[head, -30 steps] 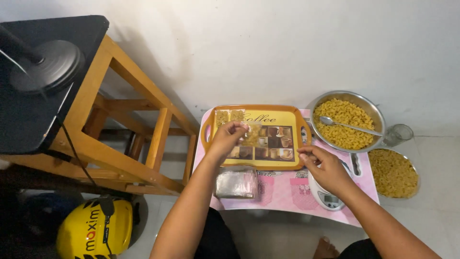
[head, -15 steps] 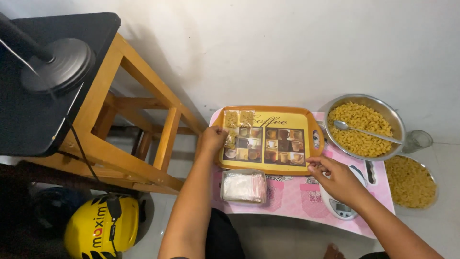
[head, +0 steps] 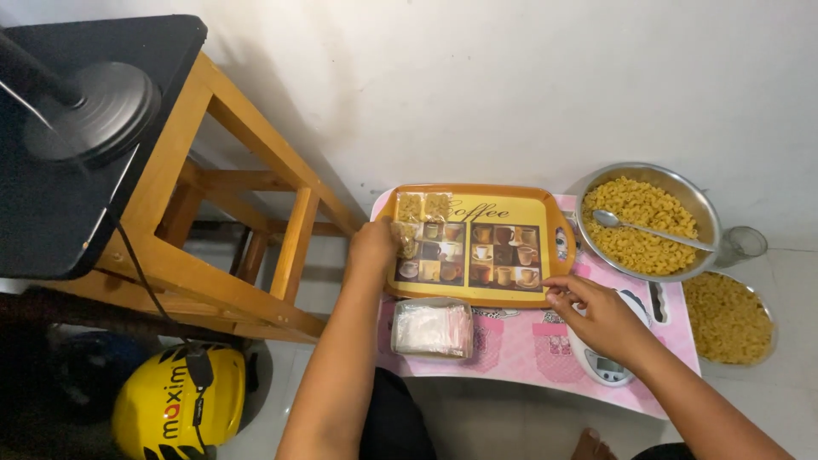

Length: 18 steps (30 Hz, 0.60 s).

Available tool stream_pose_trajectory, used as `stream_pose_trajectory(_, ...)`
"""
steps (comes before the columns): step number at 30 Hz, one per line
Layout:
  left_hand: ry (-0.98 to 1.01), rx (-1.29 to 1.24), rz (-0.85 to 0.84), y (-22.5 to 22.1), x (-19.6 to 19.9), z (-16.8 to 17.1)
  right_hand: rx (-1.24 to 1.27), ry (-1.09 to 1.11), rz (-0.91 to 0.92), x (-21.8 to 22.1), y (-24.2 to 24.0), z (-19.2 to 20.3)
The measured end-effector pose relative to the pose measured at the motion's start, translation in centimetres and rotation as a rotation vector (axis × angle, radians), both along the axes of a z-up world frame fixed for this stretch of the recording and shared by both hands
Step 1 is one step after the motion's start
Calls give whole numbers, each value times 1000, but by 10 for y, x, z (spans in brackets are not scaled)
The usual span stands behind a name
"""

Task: Packaging macaroni by scooping it from a large bowl into small plastic bags and weighing them on a digital scale.

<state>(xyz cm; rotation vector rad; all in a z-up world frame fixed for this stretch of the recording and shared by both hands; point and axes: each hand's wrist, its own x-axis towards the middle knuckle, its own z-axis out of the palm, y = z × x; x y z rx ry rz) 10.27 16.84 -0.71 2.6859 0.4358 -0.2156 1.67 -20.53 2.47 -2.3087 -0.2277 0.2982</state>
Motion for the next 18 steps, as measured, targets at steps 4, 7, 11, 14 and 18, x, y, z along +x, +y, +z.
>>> stream_pose_trajectory(4,100,49,-87,-5,-21,16,4,1,20,0,0,1)
stream_pose_trajectory(7,105,-469,445,-29,-38,78,-4,-6,23,-2,1,2)
stream_pose_trajectory(11,159,-161,202,-9,-3,-8,-3,-20,33,-1,0,1)
stream_pose_trajectory(14,107,122,-161,3,-2,-30,-9,-17,41,0,-3,-1)
stream_pose_trajectory(18,99,147,-193,-1,-12,0,-13,-12,45,1,-3,0)
